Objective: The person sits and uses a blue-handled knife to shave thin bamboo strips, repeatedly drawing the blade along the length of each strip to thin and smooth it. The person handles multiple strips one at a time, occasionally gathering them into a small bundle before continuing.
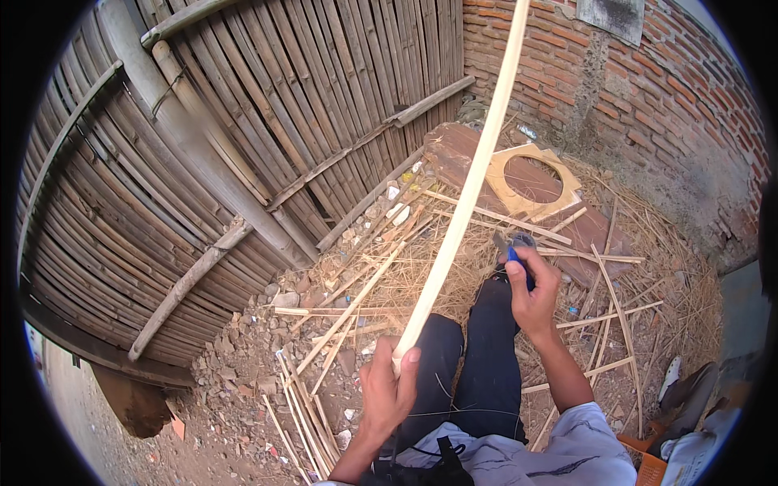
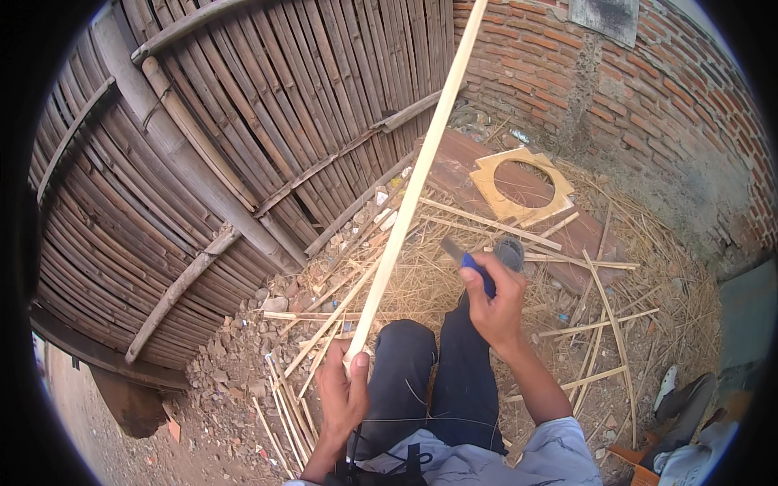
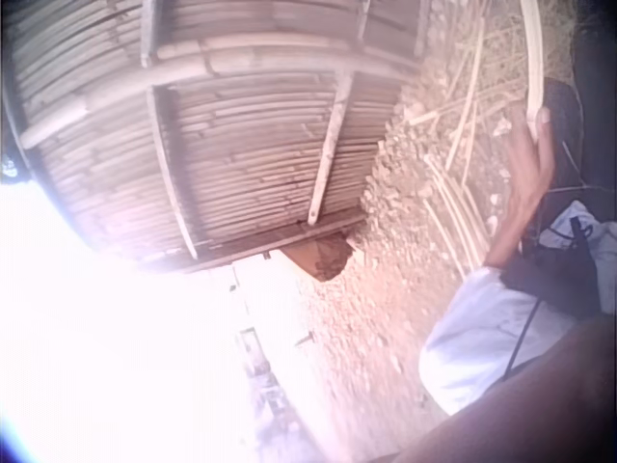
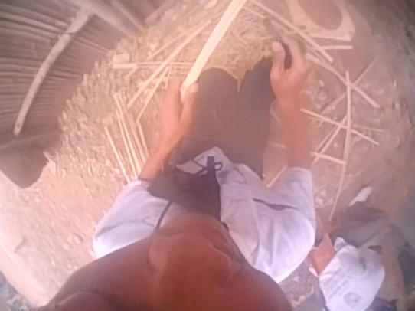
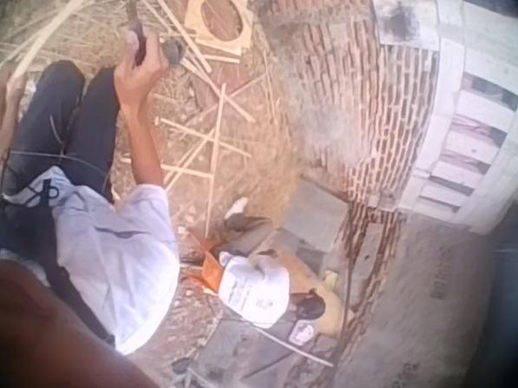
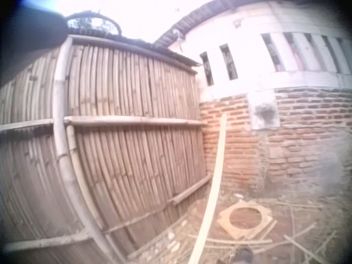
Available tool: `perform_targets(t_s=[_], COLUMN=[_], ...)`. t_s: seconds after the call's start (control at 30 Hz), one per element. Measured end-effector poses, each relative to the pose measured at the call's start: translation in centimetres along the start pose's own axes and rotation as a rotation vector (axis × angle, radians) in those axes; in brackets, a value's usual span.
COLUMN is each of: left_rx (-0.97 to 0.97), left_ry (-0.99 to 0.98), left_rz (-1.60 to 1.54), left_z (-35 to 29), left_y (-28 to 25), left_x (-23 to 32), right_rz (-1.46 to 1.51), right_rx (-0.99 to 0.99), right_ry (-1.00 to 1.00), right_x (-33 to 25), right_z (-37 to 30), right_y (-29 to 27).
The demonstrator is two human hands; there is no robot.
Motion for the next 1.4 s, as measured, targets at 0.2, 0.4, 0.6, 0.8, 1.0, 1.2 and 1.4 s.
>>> perform_targets(t_s=[0.2, 0.4, 0.6, 0.8, 1.0, 1.2, 1.4], left_rx=[0.078, 0.073, 0.129, 0.028, -0.154, 0.001, 0.052], left_ry=[0.058, 0.082, 0.167, 0.096, -0.007, -0.118, -0.061], left_rz=[-0.010, -0.012, 0.044, 0.051, 0.117, 0.023, -0.025], left_z=[1.1, 1.0, 1.1, 1.1, -3.5, -1.1, 0.4], left_y=[0.8, 1.1, 0.7, 1.5, 0.8, 0.6, 1.0], left_x=[-0.2, 1.0, 1.3, -0.3, -3.1, -5.2, -2.7], right_rz=[0.057, 0.018, -0.047, -0.135, -0.176, 0.038, 0.056], right_rx=[-0.295, -0.332, -0.344, -0.367, 0.167, -0.039, -0.341], right_ry=[-0.253, -0.248, -0.277, -0.281, 0.093, -0.027, -0.180], right_x=[-5.2, -5.6, -5.8, -5.3, 3.3, 1.9, -2.8], right_z=[-3.4, -3.7, -3.4, -3.3, 4.2, -0.3, -5.2], right_y=[6.2, 7.3, 7.2, 7.1, -3.6, 1.3, 8.4])
Point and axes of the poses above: each hand's wrist, its own z-axis towards the middle knuckle, its own y-axis out of the palm, x = y × z, the point moved 9 cm from there along z, towards the middle knuckle, and after that the axes turned 14 degrees about z, right-handed, at the moved point
